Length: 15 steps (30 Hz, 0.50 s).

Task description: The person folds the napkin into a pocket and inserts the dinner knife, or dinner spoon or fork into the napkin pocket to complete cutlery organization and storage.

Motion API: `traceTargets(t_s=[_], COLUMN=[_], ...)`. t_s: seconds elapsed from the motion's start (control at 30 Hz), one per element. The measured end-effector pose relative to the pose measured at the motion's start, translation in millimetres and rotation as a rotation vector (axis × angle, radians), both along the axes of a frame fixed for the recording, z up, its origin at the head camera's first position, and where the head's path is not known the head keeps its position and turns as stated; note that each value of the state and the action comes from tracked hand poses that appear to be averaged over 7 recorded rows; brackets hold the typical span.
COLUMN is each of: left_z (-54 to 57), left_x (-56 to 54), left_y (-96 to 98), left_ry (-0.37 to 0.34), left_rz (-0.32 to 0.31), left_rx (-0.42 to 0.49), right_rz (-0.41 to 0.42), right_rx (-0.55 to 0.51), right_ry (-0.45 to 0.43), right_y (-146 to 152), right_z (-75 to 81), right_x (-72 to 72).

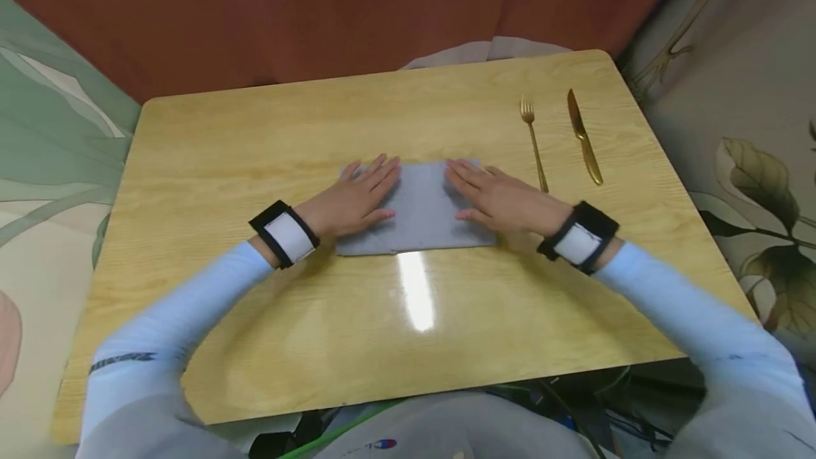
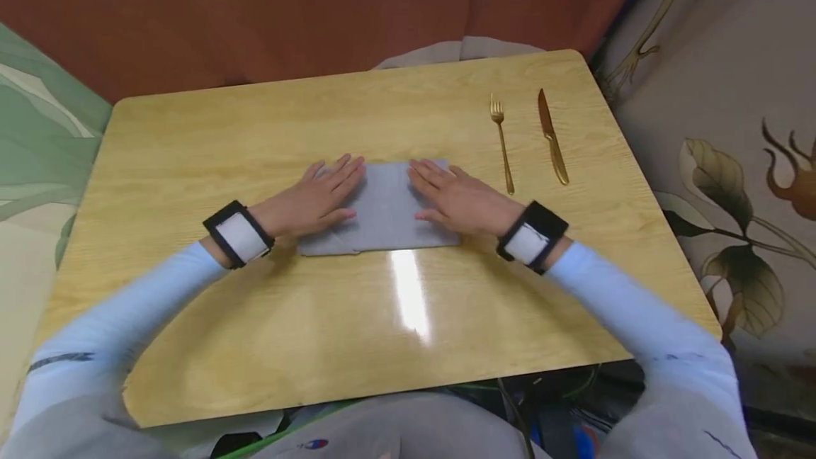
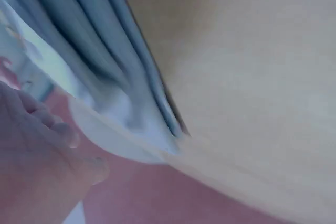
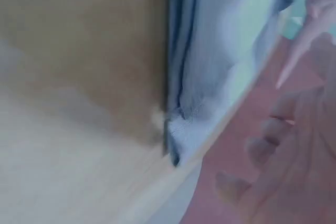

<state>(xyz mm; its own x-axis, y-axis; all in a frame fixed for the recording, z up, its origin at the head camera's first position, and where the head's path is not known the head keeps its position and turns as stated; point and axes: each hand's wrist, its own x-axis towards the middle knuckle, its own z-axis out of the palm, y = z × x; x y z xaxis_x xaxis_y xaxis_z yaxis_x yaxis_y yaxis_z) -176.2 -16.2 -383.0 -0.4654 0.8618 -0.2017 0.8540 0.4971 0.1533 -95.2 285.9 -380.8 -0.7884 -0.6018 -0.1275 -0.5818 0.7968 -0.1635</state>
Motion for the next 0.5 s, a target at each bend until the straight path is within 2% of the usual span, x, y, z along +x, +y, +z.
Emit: traceTargets(t_s=[0.1,0.2,0.3,0.5], left_z=[-8.1,-16.1,-17.2,-12.1], left_x=[-17.4,-26.1,-30.0,-40.6], left_y=[6.1,9.2,9.8,6.6], left_ry=[0.015,-0.049,-0.1,-0.132], left_rz=[0.009,0.016,0.031,0.037], left_rx=[-0.039,-0.096,-0.135,-0.163], right_rz=[0.03,0.044,0.034,-0.029], right_rx=[0.033,0.056,0.081,0.124], right_ry=[-0.045,-0.126,-0.162,-0.156], right_y=[-21,-37,-41,-16], right_z=[-8.8,-19.2,-24.9,-16.8], right_x=[-34.1,-51.4,-58.2,-60.9])
